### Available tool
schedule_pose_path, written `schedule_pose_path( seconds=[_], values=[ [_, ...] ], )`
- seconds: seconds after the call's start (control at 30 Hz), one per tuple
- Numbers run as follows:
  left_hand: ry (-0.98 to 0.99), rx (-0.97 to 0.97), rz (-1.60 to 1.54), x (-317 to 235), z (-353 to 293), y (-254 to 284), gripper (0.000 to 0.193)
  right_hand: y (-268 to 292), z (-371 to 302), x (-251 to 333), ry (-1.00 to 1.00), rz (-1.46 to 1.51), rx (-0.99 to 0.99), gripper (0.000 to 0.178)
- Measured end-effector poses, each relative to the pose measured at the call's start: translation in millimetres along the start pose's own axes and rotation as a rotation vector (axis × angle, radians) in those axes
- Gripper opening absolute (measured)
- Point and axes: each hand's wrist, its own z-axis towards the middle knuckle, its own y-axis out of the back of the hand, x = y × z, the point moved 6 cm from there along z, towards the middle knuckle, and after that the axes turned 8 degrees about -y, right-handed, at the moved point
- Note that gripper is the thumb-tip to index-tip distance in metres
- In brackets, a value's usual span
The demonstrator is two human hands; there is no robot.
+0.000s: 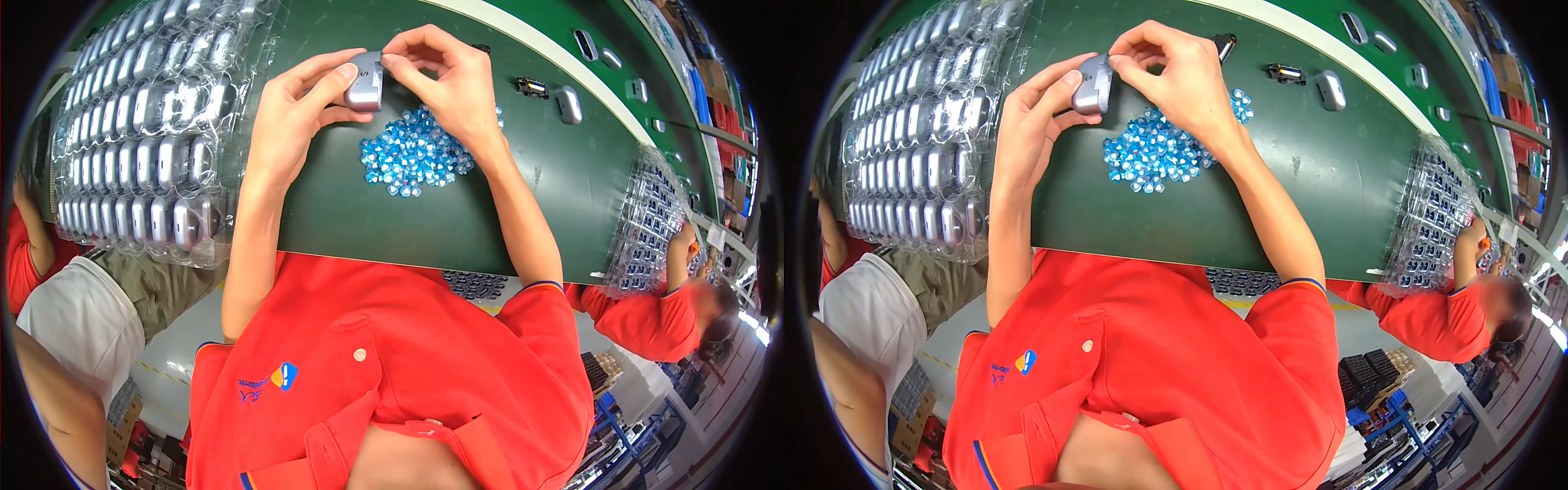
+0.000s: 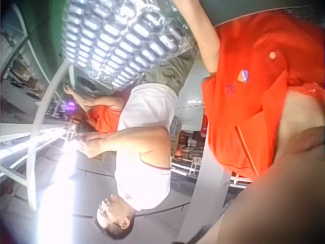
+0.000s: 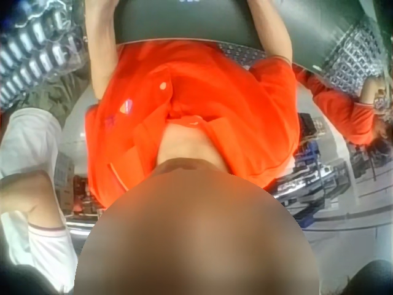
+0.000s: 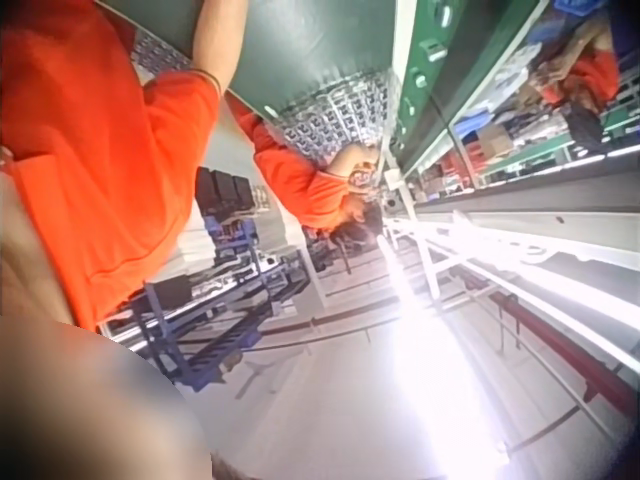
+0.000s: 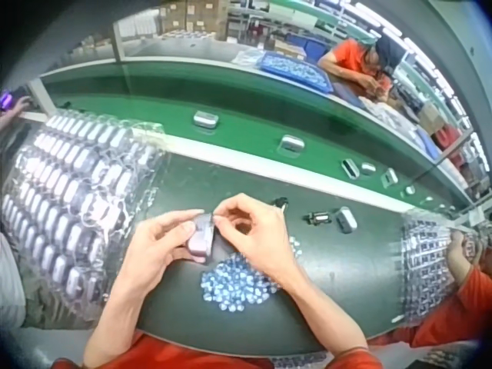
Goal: Assembling small electronic components by inserting internal parts into silver outer casings.
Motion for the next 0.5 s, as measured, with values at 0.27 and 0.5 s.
schedule_pose_path(
  seconds=[0.27, 0.5],
  values=[
    [0.031, 0.035, 0.145, -9.2, 0.4, -1.7, 0.041, -7.6, -7.7, 17.6, 0.218, -0.319, -0.057, 0.017],
    [-0.032, 0.057, 0.260, -14.3, -4.9, -10.9, 0.037, -7.1, -8.4, 15.1, 0.145, -0.243, -0.053, 0.014]
  ],
)
